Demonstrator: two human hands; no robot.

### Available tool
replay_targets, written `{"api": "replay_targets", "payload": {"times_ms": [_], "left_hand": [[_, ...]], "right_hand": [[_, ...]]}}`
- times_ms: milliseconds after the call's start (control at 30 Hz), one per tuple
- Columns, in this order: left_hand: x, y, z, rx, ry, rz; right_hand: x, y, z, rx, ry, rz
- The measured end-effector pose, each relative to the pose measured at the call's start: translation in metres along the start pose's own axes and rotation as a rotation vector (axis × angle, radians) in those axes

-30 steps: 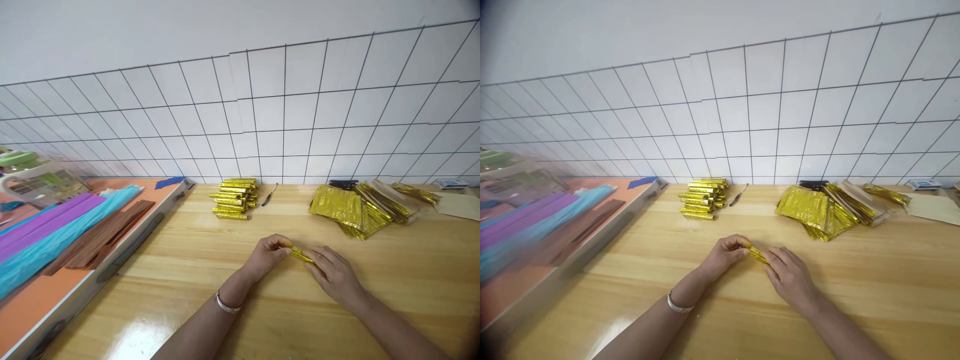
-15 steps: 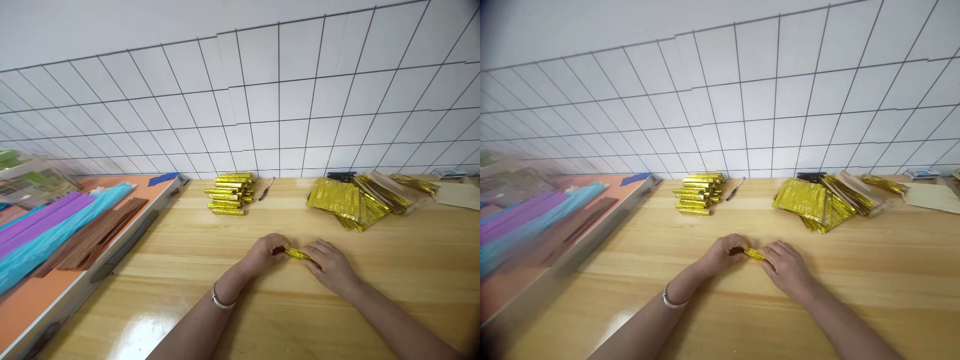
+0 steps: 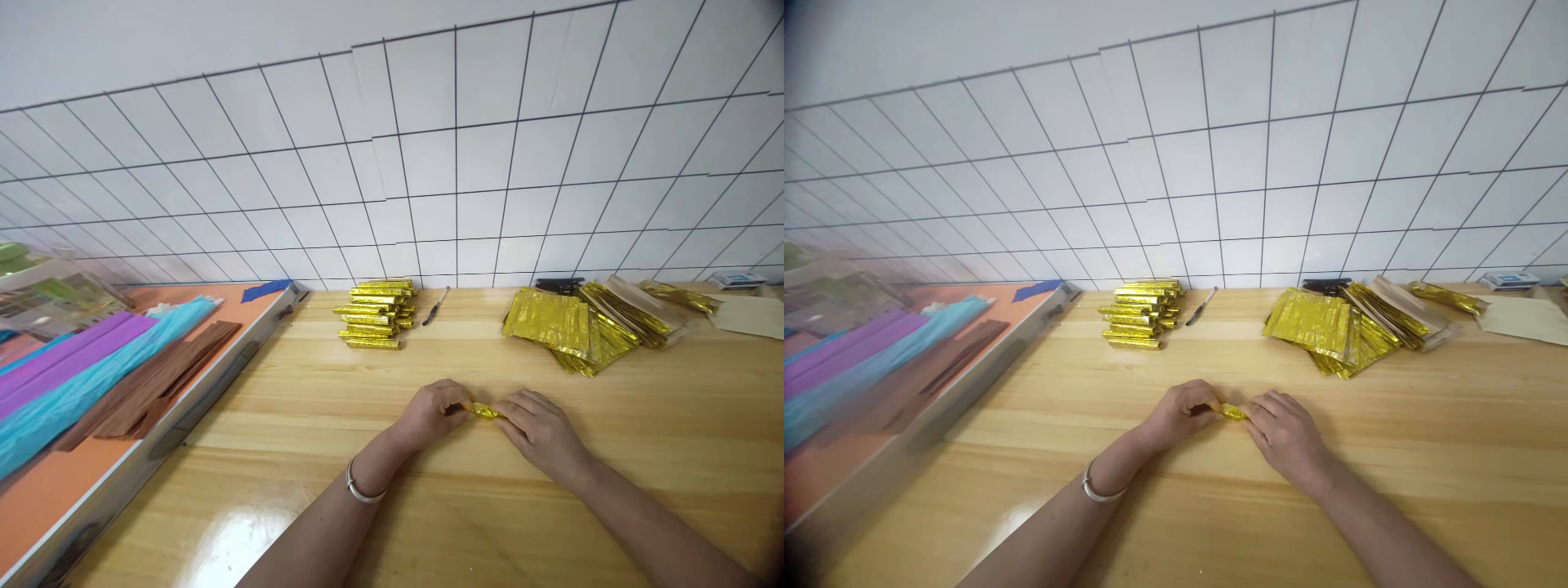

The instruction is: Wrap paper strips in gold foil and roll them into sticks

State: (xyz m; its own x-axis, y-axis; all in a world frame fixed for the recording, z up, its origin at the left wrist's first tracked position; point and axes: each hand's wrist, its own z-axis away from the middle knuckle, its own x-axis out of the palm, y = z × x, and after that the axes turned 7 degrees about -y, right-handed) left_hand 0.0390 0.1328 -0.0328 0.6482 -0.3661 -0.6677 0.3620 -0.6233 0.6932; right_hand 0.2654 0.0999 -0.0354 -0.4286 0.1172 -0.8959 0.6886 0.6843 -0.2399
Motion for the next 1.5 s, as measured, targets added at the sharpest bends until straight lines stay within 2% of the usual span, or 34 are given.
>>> {"api": "replay_targets", "payload": {"times_ms": [267,433,633,833,1200,1500], "left_hand": [[-0.002,0.002,0.001,0.028,0.034,-0.034],[-0.014,-0.009,0.003,-0.067,0.076,-0.04],[-0.028,-0.022,0.005,-0.135,0.105,-0.064],[-0.028,-0.022,0.005,-0.121,0.067,-0.083],[-0.029,-0.022,0.005,-0.093,0.073,-0.06],[-0.026,-0.018,0.004,-0.081,0.053,-0.149]], "right_hand": [[-0.005,-0.001,-0.002,-0.003,0.058,-0.009],[-0.008,0.008,-0.003,0.082,0.005,-0.009],[-0.003,0.027,0.003,0.17,0.04,-0.052],[-0.003,0.026,0.002,0.155,0.019,-0.069],[-0.005,0.022,0.001,0.128,0.049,-0.087],[-0.005,0.024,0.002,0.106,0.041,-0.065]]}}
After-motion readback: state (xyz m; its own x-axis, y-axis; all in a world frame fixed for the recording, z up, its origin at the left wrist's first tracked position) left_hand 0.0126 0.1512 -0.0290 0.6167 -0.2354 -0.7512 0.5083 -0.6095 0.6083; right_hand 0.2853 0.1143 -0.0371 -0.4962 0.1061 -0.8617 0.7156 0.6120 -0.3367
